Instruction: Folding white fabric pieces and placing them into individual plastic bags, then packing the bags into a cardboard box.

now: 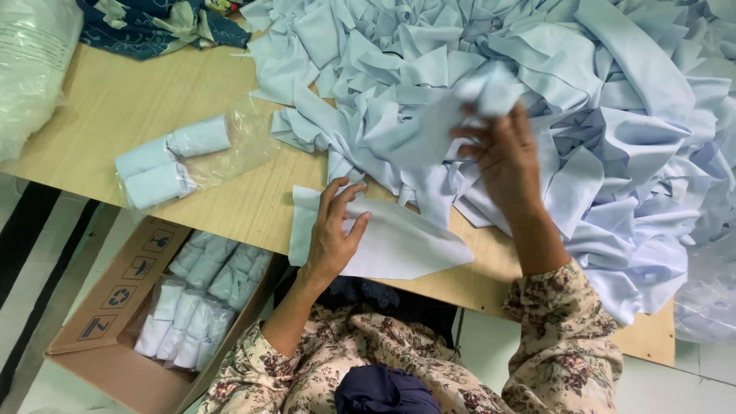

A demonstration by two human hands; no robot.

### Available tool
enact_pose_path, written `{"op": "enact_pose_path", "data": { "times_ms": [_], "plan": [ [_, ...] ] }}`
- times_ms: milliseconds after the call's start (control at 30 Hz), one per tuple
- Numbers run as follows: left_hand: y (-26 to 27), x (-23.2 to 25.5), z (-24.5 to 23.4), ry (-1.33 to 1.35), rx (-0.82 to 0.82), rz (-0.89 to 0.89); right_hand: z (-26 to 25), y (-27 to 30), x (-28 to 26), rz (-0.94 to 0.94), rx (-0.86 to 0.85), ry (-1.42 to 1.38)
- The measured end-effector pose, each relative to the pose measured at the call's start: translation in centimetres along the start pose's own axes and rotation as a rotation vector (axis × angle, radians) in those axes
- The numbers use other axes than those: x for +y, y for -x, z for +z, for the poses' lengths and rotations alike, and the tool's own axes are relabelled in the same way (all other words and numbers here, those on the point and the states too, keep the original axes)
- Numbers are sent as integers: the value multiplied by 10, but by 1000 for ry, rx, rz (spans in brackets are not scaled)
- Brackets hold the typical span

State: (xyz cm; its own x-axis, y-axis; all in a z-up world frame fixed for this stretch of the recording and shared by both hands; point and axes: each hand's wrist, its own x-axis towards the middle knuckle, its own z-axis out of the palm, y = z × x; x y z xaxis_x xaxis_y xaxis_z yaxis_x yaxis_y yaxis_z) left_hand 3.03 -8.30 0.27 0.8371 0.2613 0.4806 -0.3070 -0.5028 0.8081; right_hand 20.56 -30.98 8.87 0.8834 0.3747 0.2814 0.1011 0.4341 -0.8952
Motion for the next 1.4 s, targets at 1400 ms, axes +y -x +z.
{"op": "enact_pose_path", "data": {
  "times_ms": [1400],
  "plan": [
    [-82,-7,47,509,-238,-94,14,17,-6,-128,-225,524]
  ]
}}
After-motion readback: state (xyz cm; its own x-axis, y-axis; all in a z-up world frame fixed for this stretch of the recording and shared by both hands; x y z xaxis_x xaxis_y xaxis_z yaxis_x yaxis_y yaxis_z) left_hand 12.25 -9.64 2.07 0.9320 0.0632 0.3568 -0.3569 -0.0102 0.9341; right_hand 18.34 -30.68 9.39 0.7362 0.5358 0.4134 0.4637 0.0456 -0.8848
